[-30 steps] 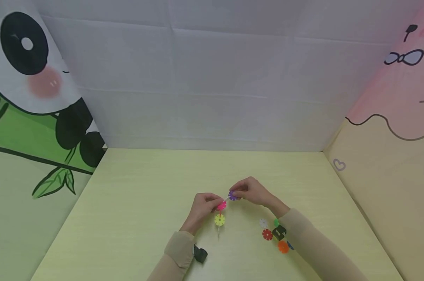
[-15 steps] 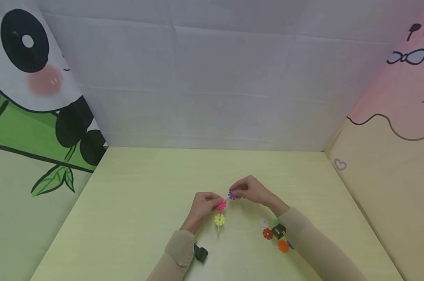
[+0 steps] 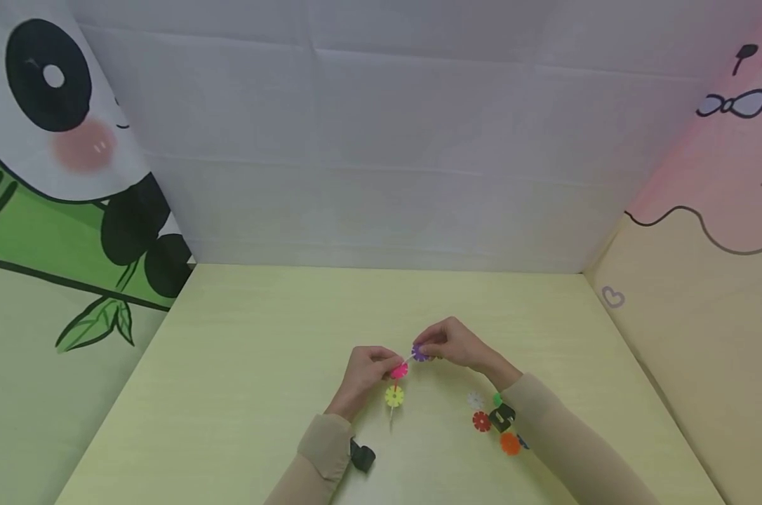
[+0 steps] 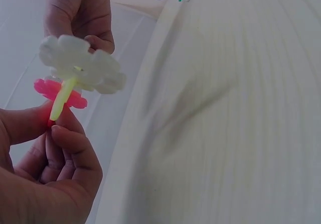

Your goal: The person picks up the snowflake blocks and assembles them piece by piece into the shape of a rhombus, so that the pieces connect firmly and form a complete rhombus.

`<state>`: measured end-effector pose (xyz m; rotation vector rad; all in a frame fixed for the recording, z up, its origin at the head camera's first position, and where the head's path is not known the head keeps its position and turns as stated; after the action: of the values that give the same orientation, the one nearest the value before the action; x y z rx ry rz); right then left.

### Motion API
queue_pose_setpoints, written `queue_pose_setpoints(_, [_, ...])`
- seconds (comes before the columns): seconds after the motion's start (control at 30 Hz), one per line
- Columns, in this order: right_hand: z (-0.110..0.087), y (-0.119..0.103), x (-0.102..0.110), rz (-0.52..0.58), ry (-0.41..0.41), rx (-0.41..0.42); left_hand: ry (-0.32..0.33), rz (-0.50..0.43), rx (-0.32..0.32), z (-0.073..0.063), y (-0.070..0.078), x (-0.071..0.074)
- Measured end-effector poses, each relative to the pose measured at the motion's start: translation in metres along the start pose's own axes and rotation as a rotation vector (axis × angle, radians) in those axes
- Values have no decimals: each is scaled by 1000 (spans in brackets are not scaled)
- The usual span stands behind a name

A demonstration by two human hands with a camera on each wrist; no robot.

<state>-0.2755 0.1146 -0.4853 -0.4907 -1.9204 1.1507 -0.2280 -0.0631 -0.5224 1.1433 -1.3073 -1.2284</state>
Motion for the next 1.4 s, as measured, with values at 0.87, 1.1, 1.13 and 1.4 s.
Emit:
queue_pose_setpoints(0.87, [5,3,-9,-43,-26,-26,-46,33,32,0,-13,4])
queue_pose_setpoints(1.1, [6,2,-10,-45,-52,-13,-86,35,42,1,-16,3])
queue_pose_setpoints(1.13, [7,3,-11,-43,-53,-19,-93,38,38,2,-15,3])
queue_pose_setpoints(1.4, [12,4,-16,-38,-34,0,-122,76,10,2,-10,1])
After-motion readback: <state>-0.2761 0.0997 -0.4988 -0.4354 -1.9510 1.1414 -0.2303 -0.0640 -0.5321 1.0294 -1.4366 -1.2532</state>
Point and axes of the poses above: each hand's wrist, its own z-axis towards the middle knuckle, its own x-axis out of the back of the hand, y = z × x, the point moved 5 cm from there along z, towards the middle knuckle, and after that the axes turned 9 degrees about -x, right-handed, at the moved point
